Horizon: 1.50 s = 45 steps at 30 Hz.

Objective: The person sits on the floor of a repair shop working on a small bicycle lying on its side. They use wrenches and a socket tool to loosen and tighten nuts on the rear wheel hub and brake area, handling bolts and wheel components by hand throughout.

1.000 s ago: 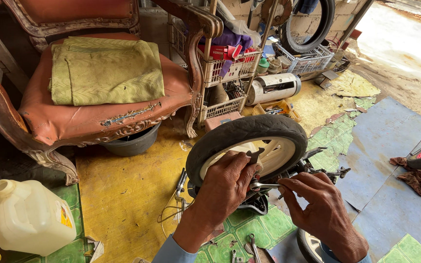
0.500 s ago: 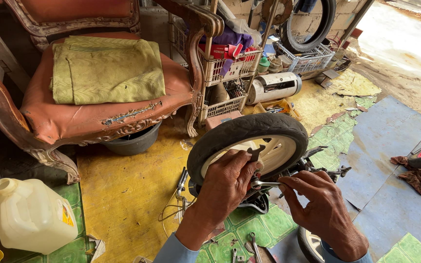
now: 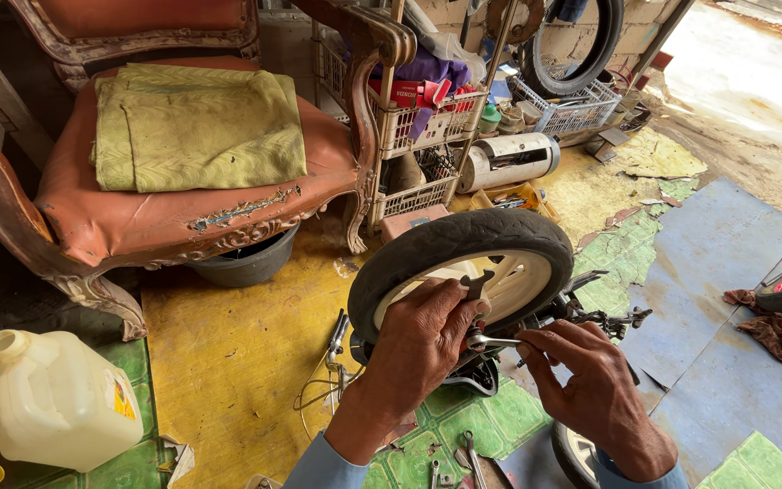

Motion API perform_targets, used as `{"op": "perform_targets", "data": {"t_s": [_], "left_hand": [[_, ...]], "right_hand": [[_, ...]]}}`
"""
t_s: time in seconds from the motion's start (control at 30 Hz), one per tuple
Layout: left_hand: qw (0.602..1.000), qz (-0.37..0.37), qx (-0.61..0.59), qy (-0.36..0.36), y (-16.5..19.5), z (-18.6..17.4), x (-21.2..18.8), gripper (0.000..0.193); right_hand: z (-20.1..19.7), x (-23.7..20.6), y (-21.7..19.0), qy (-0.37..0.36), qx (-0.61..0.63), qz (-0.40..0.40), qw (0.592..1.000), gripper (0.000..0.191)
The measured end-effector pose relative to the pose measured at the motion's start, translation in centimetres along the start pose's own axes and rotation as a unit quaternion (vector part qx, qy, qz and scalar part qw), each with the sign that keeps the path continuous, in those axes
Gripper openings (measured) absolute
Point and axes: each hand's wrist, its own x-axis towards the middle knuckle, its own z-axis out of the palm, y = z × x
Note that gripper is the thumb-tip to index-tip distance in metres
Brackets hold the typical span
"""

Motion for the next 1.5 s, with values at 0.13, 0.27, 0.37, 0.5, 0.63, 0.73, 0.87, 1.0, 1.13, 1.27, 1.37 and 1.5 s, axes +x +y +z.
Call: {"op": "perform_targets", "data": {"t_s": [0.13,0.27,0.37,0.5,0.63,0.73,0.87,1.0,1.13,1.27,1.37,1.5], "left_hand": [[1.0,0.003,0.02,-0.004,-0.1,0.1,-0.1,0.009],[1.0,0.007,0.02,0.002,-0.1,0.1,-0.1,0.01],[1.0,0.013,0.027,-0.006,-0.1,0.1,-0.1,0.01],[1.0,0.0,0.018,-0.005,0.0,0.0,-0.1,0.009],[1.0,-0.003,0.005,-0.001,-0.1,0.0,-0.1,0.009],[1.0,-0.002,-0.001,0.003,-0.1,0.2,-0.1,0.009],[0.999,0.017,0.034,-0.009,-0.4,0.3,0.0,0.009],[1.0,-0.023,0.0,-0.004,-0.3,0.4,-0.1,0.008],[0.999,0.022,0.035,-0.012,-0.3,0.3,-0.1,0.009],[1.0,0.008,0.014,0.001,-0.4,0.3,-0.1,0.009],[1.0,-0.016,0.003,0.004,-0.3,0.3,0.0,0.008],[1.0,0.005,0.009,0.0,-0.2,0.1,-0.1,0.009]], "right_hand": [[1.0,-0.7,0.9,-0.01,0.027,0.032,0.999,0.022],[2.2,-1.5,1.7,-0.026,0.077,0.056,0.995,0.018],[3.2,-2.0,2.0,-0.047,0.119,0.084,0.988,0.014],[4.4,-2.5,2.2,-0.068,0.182,0.104,0.975,0.011],[5.5,-2.9,2.1,-0.081,0.209,0.112,0.968,0.013],[5.5,-3.3,2.4,-0.072,0.219,0.097,0.968,0.016],[5.4,-3.4,3.4,-0.051,0.225,0.056,0.971,0.023],[4.9,-3.1,4.1,-0.028,0.197,-0.019,0.98,0.031],[4.6,-3.1,3.8,-0.026,0.186,0.005,0.982,0.025],[4.3,-2.8,3.1,-0.016,0.18,-0.019,0.983,0.02],[4.1,-2.5,2.3,0.005,0.148,-0.038,0.988,0.016],[1.9,-2.0,1.2,0.0,0.047,-0.045,0.998,0.017]]}}
